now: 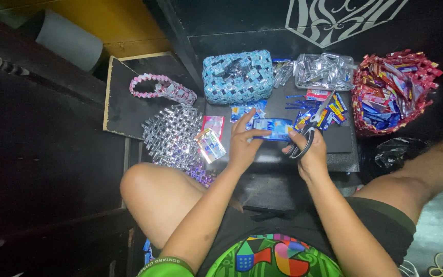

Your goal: The person cuts several blue plastic sachets using shears and stacks the trimmed pieces.

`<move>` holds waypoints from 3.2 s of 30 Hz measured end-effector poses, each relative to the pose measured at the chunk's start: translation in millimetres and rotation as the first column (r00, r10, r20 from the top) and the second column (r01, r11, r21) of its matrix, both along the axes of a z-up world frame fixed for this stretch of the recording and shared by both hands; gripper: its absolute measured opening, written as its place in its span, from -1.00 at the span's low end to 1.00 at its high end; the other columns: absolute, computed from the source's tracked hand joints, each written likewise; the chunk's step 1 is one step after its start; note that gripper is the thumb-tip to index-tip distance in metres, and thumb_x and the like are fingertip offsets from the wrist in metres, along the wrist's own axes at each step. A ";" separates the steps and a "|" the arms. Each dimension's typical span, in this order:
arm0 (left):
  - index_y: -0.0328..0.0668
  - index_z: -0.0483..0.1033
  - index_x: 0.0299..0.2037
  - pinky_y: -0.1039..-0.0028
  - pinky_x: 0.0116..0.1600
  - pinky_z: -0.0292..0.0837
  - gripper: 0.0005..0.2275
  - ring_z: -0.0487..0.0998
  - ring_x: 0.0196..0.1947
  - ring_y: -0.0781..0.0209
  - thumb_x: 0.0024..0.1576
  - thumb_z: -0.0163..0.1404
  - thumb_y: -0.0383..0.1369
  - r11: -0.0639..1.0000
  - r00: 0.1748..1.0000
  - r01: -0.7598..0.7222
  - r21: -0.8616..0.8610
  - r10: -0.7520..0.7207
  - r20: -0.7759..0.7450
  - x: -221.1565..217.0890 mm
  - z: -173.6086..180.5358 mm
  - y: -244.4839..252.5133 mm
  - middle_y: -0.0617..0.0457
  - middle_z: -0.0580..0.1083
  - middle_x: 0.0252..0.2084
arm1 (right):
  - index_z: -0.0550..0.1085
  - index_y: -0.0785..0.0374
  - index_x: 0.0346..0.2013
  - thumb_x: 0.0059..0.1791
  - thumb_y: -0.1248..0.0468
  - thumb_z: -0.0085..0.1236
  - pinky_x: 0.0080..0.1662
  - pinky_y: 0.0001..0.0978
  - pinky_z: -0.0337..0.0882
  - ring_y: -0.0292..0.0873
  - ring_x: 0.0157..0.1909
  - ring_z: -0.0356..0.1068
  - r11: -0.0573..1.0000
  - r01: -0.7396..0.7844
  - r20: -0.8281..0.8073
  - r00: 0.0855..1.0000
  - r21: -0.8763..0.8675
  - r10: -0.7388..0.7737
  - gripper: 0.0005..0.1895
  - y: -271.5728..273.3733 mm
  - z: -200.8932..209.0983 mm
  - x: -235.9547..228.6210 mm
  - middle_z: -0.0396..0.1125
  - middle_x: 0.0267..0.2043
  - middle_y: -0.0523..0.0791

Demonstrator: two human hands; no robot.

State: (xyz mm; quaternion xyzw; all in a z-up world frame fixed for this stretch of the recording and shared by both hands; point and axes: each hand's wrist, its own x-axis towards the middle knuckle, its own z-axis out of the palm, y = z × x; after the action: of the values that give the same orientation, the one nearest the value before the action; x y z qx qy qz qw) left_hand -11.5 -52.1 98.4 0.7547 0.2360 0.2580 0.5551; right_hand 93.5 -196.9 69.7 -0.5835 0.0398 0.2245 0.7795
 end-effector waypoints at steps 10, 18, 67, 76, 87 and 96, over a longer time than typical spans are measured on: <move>-0.15 0.50 0.02 0.40 0.07 0.47 -0.60 0.52 -0.07 0.24 0.03 0.36 -0.31 0.591 0.999 0.050 -0.805 -0.024 0.045 10.4 -75.8 -42.1 0.10 0.51 -0.12 | 0.39 0.32 0.00 -0.18 0.51 0.31 -0.52 -0.37 0.51 -0.13 -0.58 0.47 0.990 -0.034 0.136 0.989 -0.140 0.053 -0.52 -6.8 17.9 9.2 0.40 -0.42 -0.02; -0.23 0.56 -0.12 0.27 0.09 0.41 -0.68 0.51 -0.10 0.25 0.10 0.32 -0.18 0.665 0.989 -0.110 -0.738 0.001 -0.147 29.2 -55.3 -40.5 0.01 0.55 -0.15 | 0.41 0.34 0.01 -0.18 0.47 0.38 -0.47 -0.36 0.48 -0.12 -0.59 0.45 0.973 -0.100 0.182 0.974 -0.207 0.138 -0.50 -15.7 15.4 14.1 0.41 -0.41 0.02; -0.63 0.46 -0.02 -0.02 0.09 0.58 -0.67 0.60 -0.08 -0.19 0.10 0.23 -0.51 0.530 0.981 -0.106 -0.841 0.195 -0.001 43.8 -39.9 -22.0 -0.32 0.52 -0.14 | 0.50 0.30 -0.05 0.02 0.13 0.18 -0.50 -0.41 0.45 -0.10 -0.67 0.47 0.843 -0.445 0.002 0.884 -0.301 0.467 -0.67 -36.6 -2.1 -39.0 0.41 -0.67 0.05; -0.63 0.50 -0.07 0.00 0.05 0.61 -0.69 0.62 -0.11 -0.19 0.08 0.26 -0.50 0.521 0.990 -0.085 -0.850 0.139 -0.014 47.8 -40.6 -28.1 -0.34 0.55 -0.15 | 0.48 0.30 -0.08 0.06 0.08 0.13 -0.52 -0.40 0.44 -0.10 -0.66 0.46 0.857 -0.406 -0.018 0.906 -0.317 0.423 -0.67 -30.0 -15.8 -24.5 0.40 -0.66 0.04; -0.72 0.42 0.00 0.05 0.09 0.58 -0.60 0.59 -0.02 -0.19 0.09 0.26 -0.49 0.504 0.994 -0.101 -0.858 0.086 -0.067 50.5 -47.0 -27.5 -0.47 0.48 -0.03 | 0.45 0.36 -0.03 0.07 -0.01 0.14 -0.52 -0.37 0.45 -0.08 -0.66 0.46 0.860 -0.388 -0.046 0.917 -0.331 0.396 -0.54 -24.5 -19.5 -11.1 0.39 -0.65 0.07; -0.57 0.46 -0.02 0.26 -0.08 0.67 -0.69 0.61 -0.20 0.02 0.08 0.12 -0.49 0.637 0.970 -0.227 -0.736 0.078 -0.232 52.8 -64.1 -17.5 -0.24 0.47 -0.18 | 0.43 0.44 -0.02 0.07 0.13 0.15 -0.53 -0.39 0.44 -0.09 -0.65 0.45 0.887 -0.289 -0.041 0.955 -0.360 0.295 -0.61 -28.5 -25.4 -12.3 0.41 -0.61 0.09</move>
State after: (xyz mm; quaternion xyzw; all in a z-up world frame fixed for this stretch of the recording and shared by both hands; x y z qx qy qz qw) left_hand 41.4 -69.6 34.4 0.4511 0.4338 0.1132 0.7717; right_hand 81.2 -225.4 44.2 -0.7181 -0.0135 0.3234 0.6161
